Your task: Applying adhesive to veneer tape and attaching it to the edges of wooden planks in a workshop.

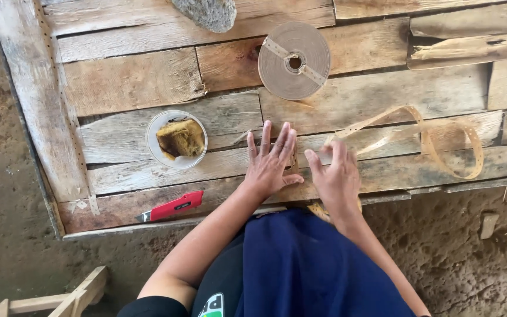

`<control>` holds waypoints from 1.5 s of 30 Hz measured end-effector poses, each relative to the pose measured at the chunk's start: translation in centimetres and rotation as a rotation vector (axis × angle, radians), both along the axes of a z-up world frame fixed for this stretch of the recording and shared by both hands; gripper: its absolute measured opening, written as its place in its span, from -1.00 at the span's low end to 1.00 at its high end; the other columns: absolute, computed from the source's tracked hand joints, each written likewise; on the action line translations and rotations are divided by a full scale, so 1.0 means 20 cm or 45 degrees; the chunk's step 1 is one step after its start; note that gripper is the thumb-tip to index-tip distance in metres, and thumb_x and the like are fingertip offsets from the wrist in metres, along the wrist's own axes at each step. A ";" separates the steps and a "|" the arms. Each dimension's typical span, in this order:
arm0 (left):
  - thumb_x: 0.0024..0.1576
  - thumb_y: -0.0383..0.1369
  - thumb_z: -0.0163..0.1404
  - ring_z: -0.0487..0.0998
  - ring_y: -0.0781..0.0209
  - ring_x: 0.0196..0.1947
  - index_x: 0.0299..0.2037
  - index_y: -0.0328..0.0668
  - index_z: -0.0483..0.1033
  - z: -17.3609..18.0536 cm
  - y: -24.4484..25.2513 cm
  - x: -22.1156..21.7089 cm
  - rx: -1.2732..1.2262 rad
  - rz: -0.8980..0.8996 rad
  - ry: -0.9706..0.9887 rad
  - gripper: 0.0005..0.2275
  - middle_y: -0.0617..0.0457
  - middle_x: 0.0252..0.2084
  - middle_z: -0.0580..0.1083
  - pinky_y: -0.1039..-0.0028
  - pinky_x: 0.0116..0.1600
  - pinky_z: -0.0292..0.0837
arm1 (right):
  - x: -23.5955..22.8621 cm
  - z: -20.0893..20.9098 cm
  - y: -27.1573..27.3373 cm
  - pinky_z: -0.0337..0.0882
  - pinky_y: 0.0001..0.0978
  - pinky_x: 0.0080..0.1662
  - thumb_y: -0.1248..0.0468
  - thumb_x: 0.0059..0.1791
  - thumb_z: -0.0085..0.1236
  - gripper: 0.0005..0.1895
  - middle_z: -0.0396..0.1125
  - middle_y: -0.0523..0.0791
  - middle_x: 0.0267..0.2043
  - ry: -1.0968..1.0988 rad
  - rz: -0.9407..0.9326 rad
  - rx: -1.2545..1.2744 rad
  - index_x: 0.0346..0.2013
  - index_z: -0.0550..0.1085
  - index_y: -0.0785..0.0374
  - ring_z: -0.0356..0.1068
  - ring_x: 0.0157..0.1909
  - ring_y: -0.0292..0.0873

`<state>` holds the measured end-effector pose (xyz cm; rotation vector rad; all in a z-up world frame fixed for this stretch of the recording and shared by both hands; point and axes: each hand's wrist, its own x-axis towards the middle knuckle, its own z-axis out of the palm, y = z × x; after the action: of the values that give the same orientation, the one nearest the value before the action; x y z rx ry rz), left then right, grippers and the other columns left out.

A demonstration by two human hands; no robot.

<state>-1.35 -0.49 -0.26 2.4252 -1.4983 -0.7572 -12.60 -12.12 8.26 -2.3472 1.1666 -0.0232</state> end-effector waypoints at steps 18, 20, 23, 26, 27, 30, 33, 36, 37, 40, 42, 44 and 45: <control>-0.15 0.28 0.18 -0.45 -0.22 0.57 0.55 -0.19 -0.29 -0.02 0.00 0.02 -0.013 0.029 0.030 0.20 -0.08 0.61 -0.29 -0.34 0.46 -0.52 | 0.28 -0.57 -0.22 -0.40 0.54 0.40 -0.56 -0.05 -0.03 -0.08 -0.55 0.17 0.62 0.052 0.138 -0.408 0.09 0.20 0.21 -0.55 0.61 0.32; -0.15 0.28 0.18 -0.46 -0.23 0.57 0.55 -0.19 -0.30 -0.03 0.01 0.01 -0.021 0.030 0.040 0.20 -0.09 0.61 -0.29 -0.34 0.46 -0.53 | 0.21 -0.54 -0.21 -0.41 0.55 0.39 -0.57 -0.06 -0.06 -0.08 -0.52 0.18 0.62 0.037 0.192 -0.409 0.07 0.20 0.20 -0.53 0.61 0.33; -0.17 0.30 0.17 -0.46 -0.24 0.57 0.55 -0.17 -0.31 -0.04 0.01 0.01 -0.036 0.032 0.053 0.22 -0.08 0.61 -0.31 -0.35 0.46 -0.52 | 0.11 -0.56 -0.19 -0.38 0.59 0.37 -0.54 -0.15 0.06 -0.06 -0.49 0.21 0.62 0.026 0.286 -0.422 0.05 0.20 0.19 -0.50 0.60 0.38; -0.20 0.31 0.17 -0.47 -0.24 0.57 0.55 -0.14 -0.33 -0.07 0.01 0.00 -0.049 0.037 0.067 0.24 -0.07 0.61 -0.32 -0.36 0.46 -0.53 | 0.02 -0.58 -0.16 -0.34 0.64 0.35 -0.43 -0.24 0.29 -0.06 -0.51 0.21 0.62 0.043 0.368 -0.429 0.03 0.21 0.20 -0.49 0.59 0.42; -0.21 0.32 0.16 -0.49 -0.24 0.57 0.55 -0.13 -0.34 -0.08 0.02 0.00 -0.052 0.039 0.076 0.24 -0.06 0.61 -0.34 -0.37 0.45 -0.55 | -0.01 -0.58 -0.15 -0.32 0.65 0.35 -0.35 -0.27 0.38 -0.07 -0.51 0.20 0.63 0.052 0.407 -0.421 0.04 0.22 0.19 -0.48 0.60 0.42; -0.21 0.32 0.17 -0.46 -0.25 0.57 0.56 -0.13 -0.32 -0.06 0.02 0.00 -0.039 0.022 0.030 0.24 -0.07 0.61 -0.32 -0.35 0.46 -0.54 | -0.07 -0.54 -0.11 -0.32 0.64 0.34 -0.44 -0.27 0.26 -0.06 -0.48 0.20 0.63 0.059 0.439 -0.392 0.03 0.20 0.18 -0.48 0.60 0.40; -0.26 0.32 0.20 -0.47 -0.27 0.56 0.56 -0.07 -0.32 -0.06 0.02 0.00 -0.037 0.009 0.044 0.26 -0.09 0.61 -0.32 -0.39 0.44 -0.54 | -0.14 -0.56 -0.08 -0.33 0.65 0.36 -0.31 -0.33 0.38 -0.05 -0.52 0.19 0.63 0.100 0.465 -0.360 0.05 0.19 0.18 -0.50 0.60 0.41; -0.31 0.35 0.20 -0.54 -0.31 0.55 0.57 0.05 -0.32 -0.05 0.02 0.01 -0.084 0.021 0.116 0.29 -0.10 0.61 -0.39 -0.42 0.42 -0.61 | -0.20 -0.58 -0.05 -0.40 0.50 0.41 -0.56 -0.22 0.04 -0.03 -0.59 0.15 0.65 0.166 0.470 -0.376 0.06 0.21 0.15 -0.59 0.62 0.29; -0.31 0.35 0.20 -0.54 -0.31 0.55 0.57 0.05 -0.32 -0.05 0.03 0.02 -0.087 0.020 0.114 0.29 -0.10 0.61 -0.39 -0.42 0.42 -0.61 | -0.22 -0.57 -0.03 -0.40 0.50 0.41 -0.56 -0.22 0.04 -0.03 -0.59 0.15 0.65 0.164 0.469 -0.379 0.06 0.21 0.15 -0.59 0.62 0.29; -0.23 0.51 -0.03 -0.57 -0.26 0.55 0.57 0.10 -0.22 -0.01 0.03 0.03 -0.140 0.045 0.210 0.19 -0.04 0.61 -0.39 -0.38 0.41 -0.66 | -0.26 -0.52 0.01 -0.44 0.48 0.39 -0.69 -0.22 -0.38 0.05 -0.60 0.11 0.65 0.109 0.479 -0.354 0.05 0.21 0.14 -0.66 0.62 0.24; 0.22 0.20 -0.15 -0.54 -0.26 0.56 0.56 0.16 -0.15 0.02 0.03 0.04 -0.192 0.099 0.235 -0.23 -0.02 0.62 -0.34 -0.41 0.40 -0.64 | -0.25 -0.43 0.03 -0.35 0.51 0.39 -0.51 -0.17 0.08 -0.14 -0.44 0.07 0.65 -0.025 0.449 -0.285 0.03 0.25 0.10 -0.57 0.62 0.23; 0.29 0.05 -0.19 -0.53 -0.25 0.56 0.56 0.17 -0.13 0.03 0.01 0.05 -0.212 0.114 0.164 -0.34 0.01 0.62 -0.34 -0.41 0.40 -0.63 | -0.23 -0.33 0.01 -0.30 0.49 0.40 -0.39 -0.11 0.13 -0.26 -0.36 0.04 0.64 -0.080 0.350 -0.202 0.04 0.27 0.07 -0.50 0.62 0.19; 0.37 -0.11 -0.23 -0.53 -0.24 0.56 0.56 0.19 -0.11 0.03 0.01 0.05 -0.219 0.133 0.103 -0.44 0.03 0.62 -0.34 -0.40 0.39 -0.63 | -0.22 -0.28 0.00 -0.26 0.46 0.42 -0.28 -0.06 0.19 -0.37 -0.28 0.01 0.63 -0.127 0.254 -0.105 0.04 0.29 0.04 -0.44 0.63 0.15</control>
<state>-0.40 -0.32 0.32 2.2972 -1.3373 -0.6672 -17.00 -12.06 2.69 -2.4933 0.8963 -0.1193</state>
